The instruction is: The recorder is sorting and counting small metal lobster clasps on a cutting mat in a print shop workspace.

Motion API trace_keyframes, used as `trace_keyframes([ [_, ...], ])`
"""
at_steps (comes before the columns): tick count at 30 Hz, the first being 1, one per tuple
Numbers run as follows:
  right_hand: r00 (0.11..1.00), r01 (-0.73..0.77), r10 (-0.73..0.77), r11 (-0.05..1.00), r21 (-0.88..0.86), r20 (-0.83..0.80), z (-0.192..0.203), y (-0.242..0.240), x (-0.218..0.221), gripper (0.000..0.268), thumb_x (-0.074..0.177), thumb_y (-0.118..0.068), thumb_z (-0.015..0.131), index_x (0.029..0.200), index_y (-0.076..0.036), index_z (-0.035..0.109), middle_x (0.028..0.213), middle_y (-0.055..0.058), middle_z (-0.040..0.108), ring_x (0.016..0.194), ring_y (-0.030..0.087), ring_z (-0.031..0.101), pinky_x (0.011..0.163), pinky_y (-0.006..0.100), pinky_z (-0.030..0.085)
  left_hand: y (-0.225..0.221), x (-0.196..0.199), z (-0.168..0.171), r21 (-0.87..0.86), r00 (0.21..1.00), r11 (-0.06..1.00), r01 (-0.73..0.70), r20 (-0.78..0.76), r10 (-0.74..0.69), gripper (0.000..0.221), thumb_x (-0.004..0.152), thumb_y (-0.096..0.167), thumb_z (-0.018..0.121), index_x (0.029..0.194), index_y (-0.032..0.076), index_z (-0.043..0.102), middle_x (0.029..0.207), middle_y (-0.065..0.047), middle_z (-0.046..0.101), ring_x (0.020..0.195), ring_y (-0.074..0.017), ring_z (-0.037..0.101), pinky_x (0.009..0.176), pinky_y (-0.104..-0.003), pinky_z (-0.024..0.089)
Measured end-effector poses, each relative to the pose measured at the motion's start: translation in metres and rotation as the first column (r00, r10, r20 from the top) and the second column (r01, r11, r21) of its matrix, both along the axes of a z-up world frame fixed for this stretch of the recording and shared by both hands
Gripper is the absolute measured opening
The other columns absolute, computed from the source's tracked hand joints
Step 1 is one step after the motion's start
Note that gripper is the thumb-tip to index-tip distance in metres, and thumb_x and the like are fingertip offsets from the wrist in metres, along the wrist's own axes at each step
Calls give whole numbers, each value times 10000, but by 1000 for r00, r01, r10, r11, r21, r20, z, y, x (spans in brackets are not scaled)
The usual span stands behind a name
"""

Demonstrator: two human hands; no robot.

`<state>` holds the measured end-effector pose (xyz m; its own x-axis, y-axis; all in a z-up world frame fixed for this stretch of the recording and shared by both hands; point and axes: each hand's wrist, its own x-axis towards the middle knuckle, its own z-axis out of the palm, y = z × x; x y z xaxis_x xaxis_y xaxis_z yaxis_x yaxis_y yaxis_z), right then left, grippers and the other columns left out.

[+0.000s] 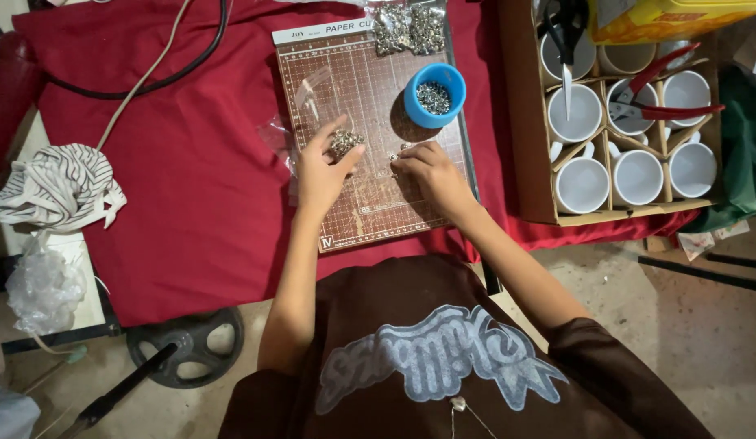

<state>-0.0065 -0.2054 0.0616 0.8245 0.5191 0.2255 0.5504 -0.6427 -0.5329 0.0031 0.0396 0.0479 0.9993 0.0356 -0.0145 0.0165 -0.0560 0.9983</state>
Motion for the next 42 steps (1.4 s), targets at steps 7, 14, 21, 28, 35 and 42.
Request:
trace_keyframes([
  [7,998,56,-57,998,-21,-33,9,3,16,316,849,77,664,1106,-74,768,1105,119,719,1077,308,662,927,390,572,-4,-4,42,510,970,855,90,-241,41,541,912,239,773,1431,188,626,932,-72,782,577,-181,554,499,-307,423],
  [14,970,180,-117,935,304,-212,89,24,40,186,911,6,742,1074,-76,774,1034,100,763,938,232,746,806,323,598,-6,-8,-7,426,995,905,4,86,-45,535,912,236,806,1410,143,631,1227,-143,740,720,-107,759,687,-289,607],
  [21,980,-168,151,978,125,130,122,42,68,200,873,33,762,1063,-29,762,1073,108,740,995,282,712,848,347,578,-15,-8,-12,457,989,888,57,95,-112,481,948,304,768,1364,85,668,1154,-137,775,863,-175,771,696,-317,634],
  [28,990,-141,131,968,207,61,127,47,60,155,915,6,783,1054,-32,724,1042,104,701,931,254,716,770,331,563,-18,-6,12,469,993,880,67,52,-103,504,932,329,781,1345,67,660,1075,-134,782,808,-167,755,674,-328,608],
  [35,998,57,-63,935,349,6,118,36,46,195,950,48,733,1118,-51,721,1039,85,725,854,195,703,705,300,548,-27,-4,-1,313,994,949,40,83,-70,514,878,185,821,1366,120,674,1122,-139,772,809,-164,726,684,-319,602],
  [42,992,53,-38,991,125,-124,44,8,16,420,907,-107,727,1313,-49,636,1341,191,637,1159,331,660,958,398,550,-22,-7,30,232,985,972,-29,-159,68,493,877,85,827,1349,86,685,1385,-90,648,626,-183,674,508,-281,537],
])
